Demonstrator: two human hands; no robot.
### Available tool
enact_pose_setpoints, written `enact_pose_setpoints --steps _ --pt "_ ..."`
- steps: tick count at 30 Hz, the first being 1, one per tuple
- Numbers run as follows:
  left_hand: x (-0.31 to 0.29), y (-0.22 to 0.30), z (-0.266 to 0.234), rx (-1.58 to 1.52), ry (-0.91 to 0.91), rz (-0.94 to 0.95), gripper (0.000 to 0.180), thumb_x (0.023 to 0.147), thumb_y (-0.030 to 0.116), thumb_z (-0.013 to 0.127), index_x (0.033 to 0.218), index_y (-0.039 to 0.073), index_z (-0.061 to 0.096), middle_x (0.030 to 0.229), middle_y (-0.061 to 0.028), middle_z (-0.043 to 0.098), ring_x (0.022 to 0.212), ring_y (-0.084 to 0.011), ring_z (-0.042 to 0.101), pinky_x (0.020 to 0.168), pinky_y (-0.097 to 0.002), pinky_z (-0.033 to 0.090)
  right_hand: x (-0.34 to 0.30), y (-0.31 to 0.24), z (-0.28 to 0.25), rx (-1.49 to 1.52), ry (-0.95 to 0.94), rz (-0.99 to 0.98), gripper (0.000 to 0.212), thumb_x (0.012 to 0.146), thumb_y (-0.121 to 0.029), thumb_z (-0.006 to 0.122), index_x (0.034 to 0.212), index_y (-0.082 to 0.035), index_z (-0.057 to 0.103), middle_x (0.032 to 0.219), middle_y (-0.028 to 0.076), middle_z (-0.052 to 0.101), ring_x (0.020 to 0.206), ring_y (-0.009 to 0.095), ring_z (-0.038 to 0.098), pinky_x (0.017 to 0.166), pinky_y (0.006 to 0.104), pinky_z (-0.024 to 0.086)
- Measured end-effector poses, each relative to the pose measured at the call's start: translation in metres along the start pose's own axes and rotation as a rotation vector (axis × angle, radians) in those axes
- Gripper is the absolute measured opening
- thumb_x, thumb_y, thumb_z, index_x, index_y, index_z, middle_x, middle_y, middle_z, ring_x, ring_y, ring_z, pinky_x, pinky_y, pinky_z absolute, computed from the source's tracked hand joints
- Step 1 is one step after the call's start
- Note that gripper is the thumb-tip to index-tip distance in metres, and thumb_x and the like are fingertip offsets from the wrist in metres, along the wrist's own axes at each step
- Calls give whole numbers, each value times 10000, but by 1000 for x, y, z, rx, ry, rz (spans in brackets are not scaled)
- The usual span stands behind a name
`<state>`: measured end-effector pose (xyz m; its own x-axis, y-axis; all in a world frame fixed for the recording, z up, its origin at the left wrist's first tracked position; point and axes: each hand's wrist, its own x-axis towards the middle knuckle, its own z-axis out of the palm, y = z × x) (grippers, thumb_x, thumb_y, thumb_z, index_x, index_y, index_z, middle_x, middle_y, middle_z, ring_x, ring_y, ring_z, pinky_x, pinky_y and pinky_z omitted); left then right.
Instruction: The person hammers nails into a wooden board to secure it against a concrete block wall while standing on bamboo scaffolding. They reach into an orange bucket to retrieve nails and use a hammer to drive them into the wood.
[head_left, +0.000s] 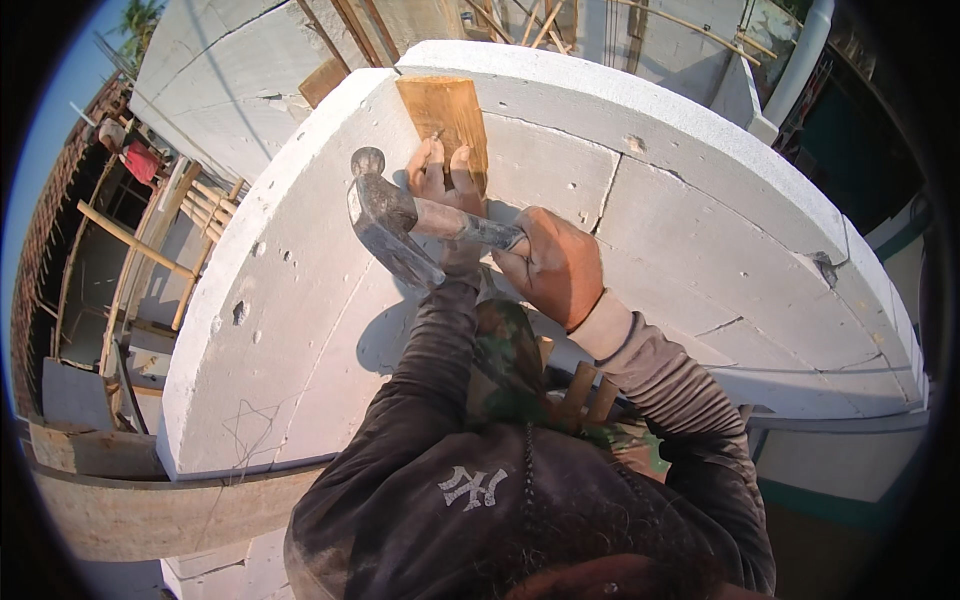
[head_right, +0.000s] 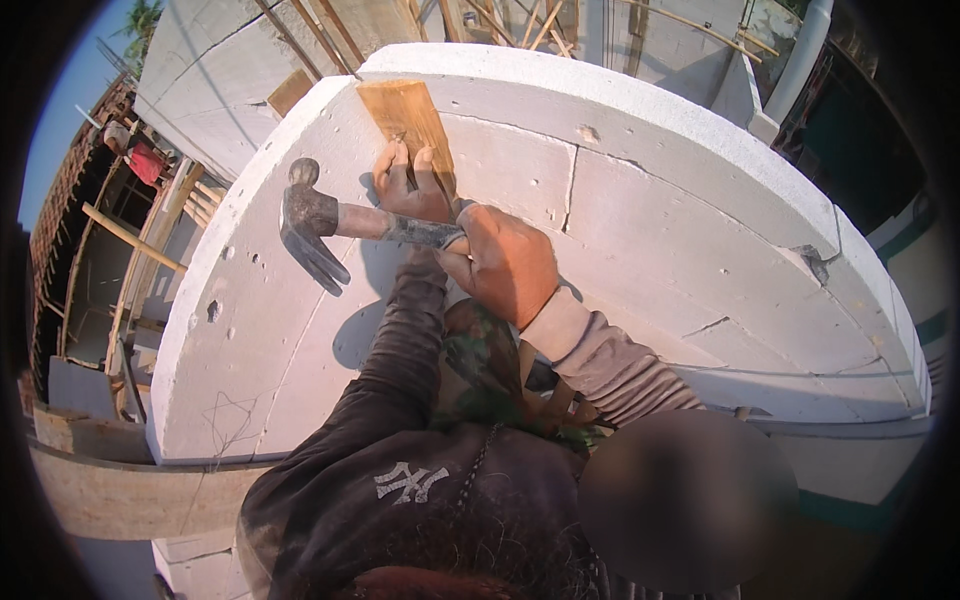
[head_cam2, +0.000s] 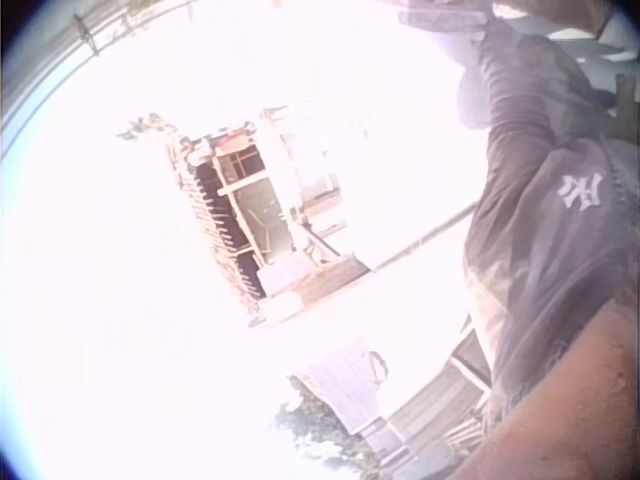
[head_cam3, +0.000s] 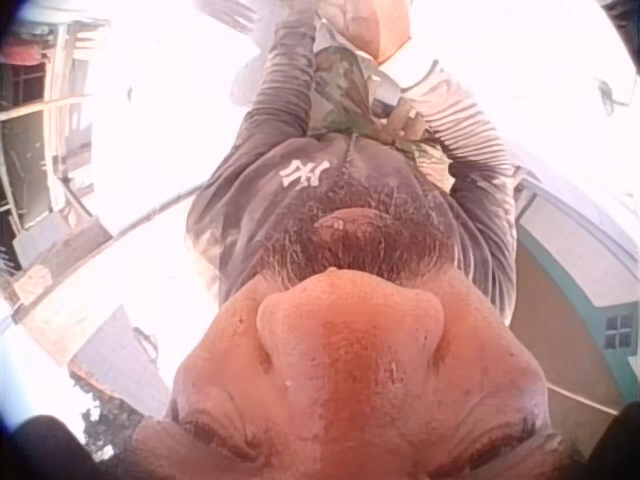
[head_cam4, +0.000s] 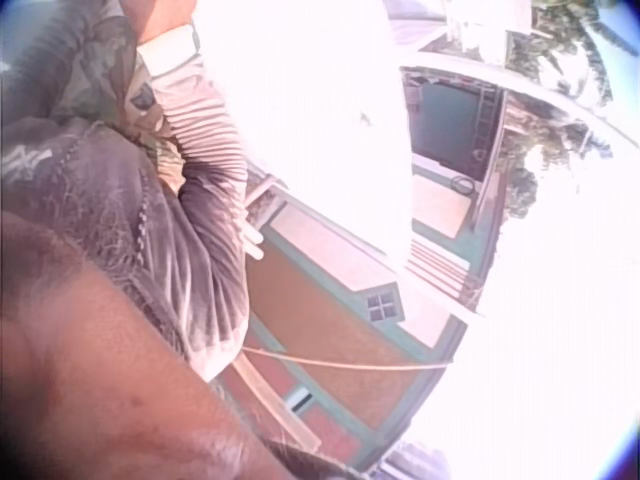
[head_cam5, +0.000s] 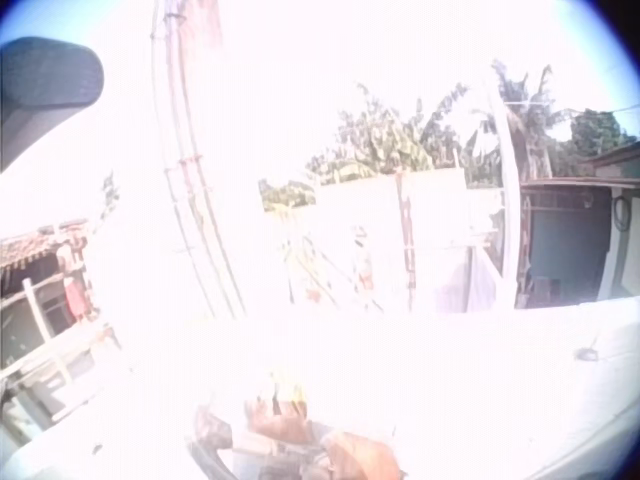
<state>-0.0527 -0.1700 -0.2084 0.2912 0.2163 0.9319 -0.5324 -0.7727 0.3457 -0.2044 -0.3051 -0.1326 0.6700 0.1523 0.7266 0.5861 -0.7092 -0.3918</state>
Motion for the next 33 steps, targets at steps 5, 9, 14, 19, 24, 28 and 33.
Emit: enact_pose_setpoints --steps 5,9,14,19,24,28,33 --pt "1 27 6 -347 28 -451 328 925 223 719 1145 -20 725 1192 -242 664 1154 -358 596 999 -461 478 6 27 14 -164 -153 335 324 902 -292 747 931 -8 593 778 226 675 704 420 697 591 473 542" --pt "-1 7 -2 -158 1 -241 349 926 221 723 1151 -45 711 1241 -223 623 1158 -368 585 986 -459 491 2 12 5 23 30 26 341 931 -322 722 930 -3 603 726 238 674 669 428 692 581 485 545" --pt "-6 17 4 -282 -4 -365 318 921 168 705 1144 -59 704 1298 -228 583 1197 -355 567 987 -423 494 4 27 11 -184 -172 413 325 896 -297 756 920 -18 590 739 215 663 663 400 693 557 449 537" --pt "-20 -31 13 -104 73 -108 366 853 108 704 1191 -32 694 1237 -254 619 1173 -384 591 1001 -441 492 0 11 9 -38 -37 134 331 944 -317 695 937 0 601 764 238 674 694 431 689 582 487 539" --pt "-3 20 1 -269 -23 -457 344 868 113 676 1178 -30 709 1239 -238 627 1167 -370 600 983 -450 505 5 15 6 -123 -100 274 327 937 -313 699 936 -2 599 765 236 677 692 431 687 595 491 540" --pt "0 7 -1 -82 -2 -116 312 899 123 669 1165 -34 714 1249 -211 620 1159 -361 605 990 -432 502 -5 20 6 0 -25 -19 365 952 -358 671 964 0 605 835 234 707 756 416 706 659 492 564" --pt "-7 5 3 -114 -7 -225 289 906 133 696 1143 -32 718 1239 -194 611 1145 -349 608 972 -421 508 4 14 8 -110 -176 340 324 913 -321 719 948 -23 595 797 205 688 730 407 694 638 482 554"
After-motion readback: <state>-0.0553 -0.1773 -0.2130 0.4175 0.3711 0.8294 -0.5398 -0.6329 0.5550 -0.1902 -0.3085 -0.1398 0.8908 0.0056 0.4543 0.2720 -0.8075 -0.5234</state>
